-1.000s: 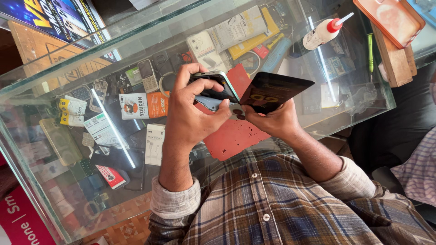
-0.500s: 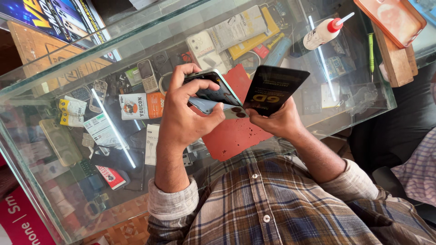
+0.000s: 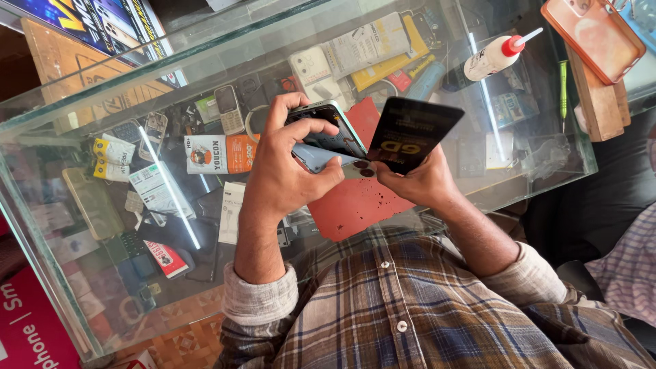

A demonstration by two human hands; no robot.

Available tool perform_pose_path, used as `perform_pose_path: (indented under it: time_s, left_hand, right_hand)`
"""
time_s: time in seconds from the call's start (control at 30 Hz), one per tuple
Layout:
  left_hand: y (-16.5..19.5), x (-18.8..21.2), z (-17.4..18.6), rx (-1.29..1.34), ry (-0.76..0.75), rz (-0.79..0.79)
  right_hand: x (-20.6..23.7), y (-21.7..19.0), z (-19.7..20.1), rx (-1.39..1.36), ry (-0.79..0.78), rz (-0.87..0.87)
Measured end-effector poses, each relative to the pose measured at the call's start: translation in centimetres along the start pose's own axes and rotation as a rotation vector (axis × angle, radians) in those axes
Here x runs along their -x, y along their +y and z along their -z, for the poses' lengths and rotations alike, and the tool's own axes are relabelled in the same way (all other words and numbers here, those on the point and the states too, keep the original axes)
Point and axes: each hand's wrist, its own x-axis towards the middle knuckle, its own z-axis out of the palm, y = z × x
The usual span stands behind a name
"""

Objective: The person holds a green smartphone and a black screen protector package, then pries off the phone's back cover and works on the exposed internal components on a red mat, using a green pry tool to manipulate parts inside the open phone.

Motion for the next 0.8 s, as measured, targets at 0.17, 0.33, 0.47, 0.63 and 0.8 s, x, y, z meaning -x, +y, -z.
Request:
perform_pose_path:
  time_s: [0.17,0.33,0.47,0.63,0.8]
  left_hand:
    - [0.0,-0.3,-0.1,0.030,-0.037,0.018]
    - [0.0,-0.5,-0.2,0.026,-0.048,0.026]
    - [0.1,-0.6,-0.3,-0.019,-0.041,-0.064]
    - [-0.6,-0.3,-0.6,-0.077,0.048,-0.092]
    - [-3.1,1.7,-2.7,0.270,0.273,-0.050]
  right_hand:
    - [-0.2,0.0,0.4,0.095,-0.013,-0.026]
    - [-0.4,-0.1,0.4,0.063,-0.035,-0.037]
    - [-0.2,0.0,0.5,0.002,-0.059,-0.035]
    - [0.3,0.4,0.7,-0.005,-0.098,-0.032]
    - [0.6,0.5,0.2,-0.088,-0.101,0.100]
